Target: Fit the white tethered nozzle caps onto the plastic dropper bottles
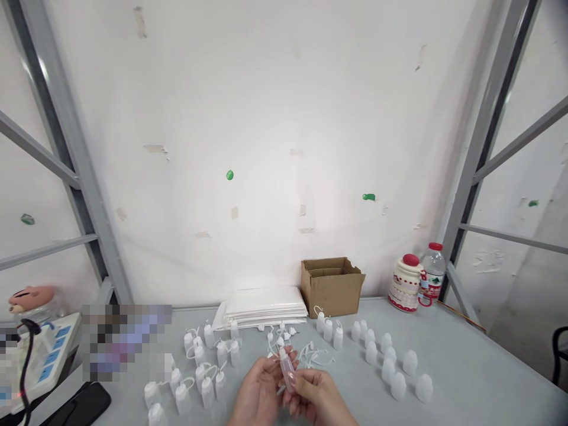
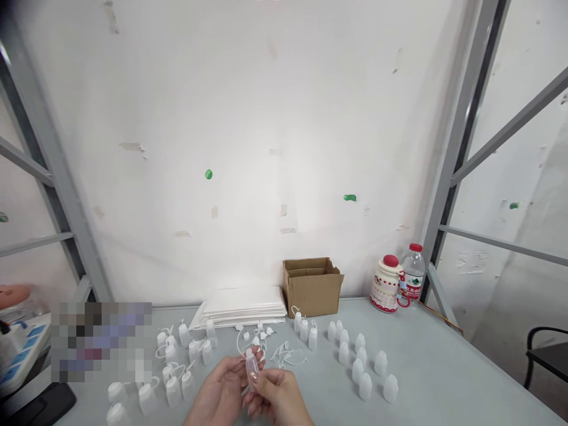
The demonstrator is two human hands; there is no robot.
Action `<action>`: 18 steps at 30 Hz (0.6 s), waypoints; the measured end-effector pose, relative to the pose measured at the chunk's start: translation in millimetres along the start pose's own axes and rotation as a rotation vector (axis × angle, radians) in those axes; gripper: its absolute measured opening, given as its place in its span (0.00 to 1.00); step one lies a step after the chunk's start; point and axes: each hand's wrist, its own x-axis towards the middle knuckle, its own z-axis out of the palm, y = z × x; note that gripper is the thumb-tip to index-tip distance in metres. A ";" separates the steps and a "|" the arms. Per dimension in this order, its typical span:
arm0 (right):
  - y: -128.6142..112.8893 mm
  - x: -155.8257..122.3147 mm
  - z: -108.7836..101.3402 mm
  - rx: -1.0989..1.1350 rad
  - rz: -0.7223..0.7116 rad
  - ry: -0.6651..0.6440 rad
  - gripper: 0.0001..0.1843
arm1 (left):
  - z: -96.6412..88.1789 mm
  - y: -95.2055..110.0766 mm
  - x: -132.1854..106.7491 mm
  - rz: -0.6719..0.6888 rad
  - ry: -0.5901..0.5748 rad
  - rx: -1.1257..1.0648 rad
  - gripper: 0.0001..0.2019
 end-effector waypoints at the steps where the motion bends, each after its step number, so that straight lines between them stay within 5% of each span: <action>1: -0.2 -0.1 -0.1 0.006 0.005 -0.002 0.22 | 0.1 0.1 0.2 -0.009 0.003 -0.003 0.12; 6: -5.5 -4.0 3.1 0.053 0.059 -0.026 0.20 | -3.0 -2.9 3.3 -0.008 0.002 -0.005 0.11; 14: -16.1 -9.5 6.8 0.092 0.051 -0.061 0.20 | -13.8 -5.4 5.9 -0.032 -0.222 -0.047 0.17; 18: -18.6 -11.3 6.9 0.092 0.030 -0.091 0.19 | -9.4 -3.0 2.2 -0.011 -0.233 -0.025 0.17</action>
